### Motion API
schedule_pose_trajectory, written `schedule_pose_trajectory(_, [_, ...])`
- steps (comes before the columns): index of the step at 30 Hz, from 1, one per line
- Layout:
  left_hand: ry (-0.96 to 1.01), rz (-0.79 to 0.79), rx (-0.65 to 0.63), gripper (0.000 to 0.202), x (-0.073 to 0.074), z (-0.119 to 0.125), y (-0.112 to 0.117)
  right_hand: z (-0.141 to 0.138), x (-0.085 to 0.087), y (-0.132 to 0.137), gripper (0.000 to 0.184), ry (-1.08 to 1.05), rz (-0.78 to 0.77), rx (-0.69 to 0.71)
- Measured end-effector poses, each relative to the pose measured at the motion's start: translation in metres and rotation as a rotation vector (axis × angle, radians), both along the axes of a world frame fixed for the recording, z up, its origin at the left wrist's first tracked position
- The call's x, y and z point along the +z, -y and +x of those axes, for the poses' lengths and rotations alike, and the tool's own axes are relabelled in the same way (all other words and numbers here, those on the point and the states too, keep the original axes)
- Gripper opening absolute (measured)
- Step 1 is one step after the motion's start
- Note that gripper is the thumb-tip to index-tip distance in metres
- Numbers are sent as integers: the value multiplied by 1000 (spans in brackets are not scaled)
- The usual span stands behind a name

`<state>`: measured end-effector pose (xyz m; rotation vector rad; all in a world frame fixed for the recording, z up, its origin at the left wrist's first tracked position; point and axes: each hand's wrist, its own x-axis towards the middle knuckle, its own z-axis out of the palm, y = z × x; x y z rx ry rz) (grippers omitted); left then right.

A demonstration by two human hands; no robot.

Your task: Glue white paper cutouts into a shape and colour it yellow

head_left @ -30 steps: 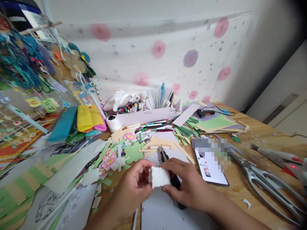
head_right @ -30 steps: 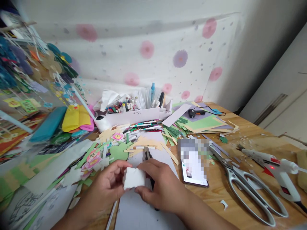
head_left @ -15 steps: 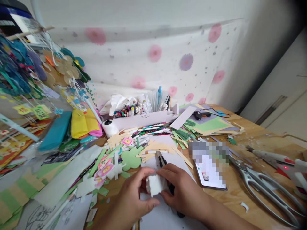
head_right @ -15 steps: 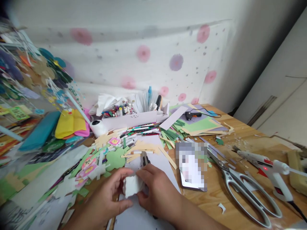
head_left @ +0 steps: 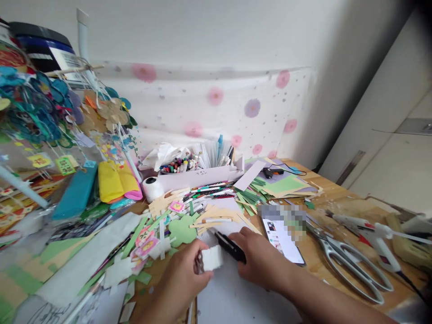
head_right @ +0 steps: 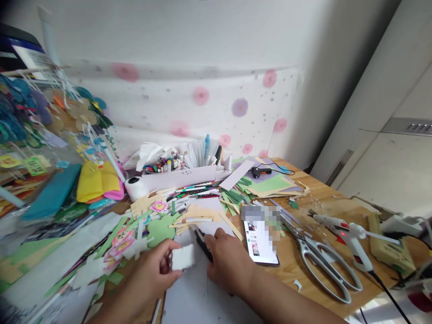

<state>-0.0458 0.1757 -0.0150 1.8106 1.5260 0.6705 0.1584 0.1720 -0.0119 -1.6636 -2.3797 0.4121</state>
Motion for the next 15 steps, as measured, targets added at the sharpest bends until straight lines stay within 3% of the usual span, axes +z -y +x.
schedule_pose_trajectory(5, [-79, -53, -58, 28, -7, 5, 2, 16, 11, -37, 41, -5, 40, 91])
schedule_pose_trajectory(11, [-180, -88, -100, 36, -5, 11, 6, 21, 22, -125, 44, 107, -8, 358])
schedule_pose_trajectory(15, [-308, -110, -185, 40, 1, 7, 4, -3, 32, -183, 27, 187, 9, 424])
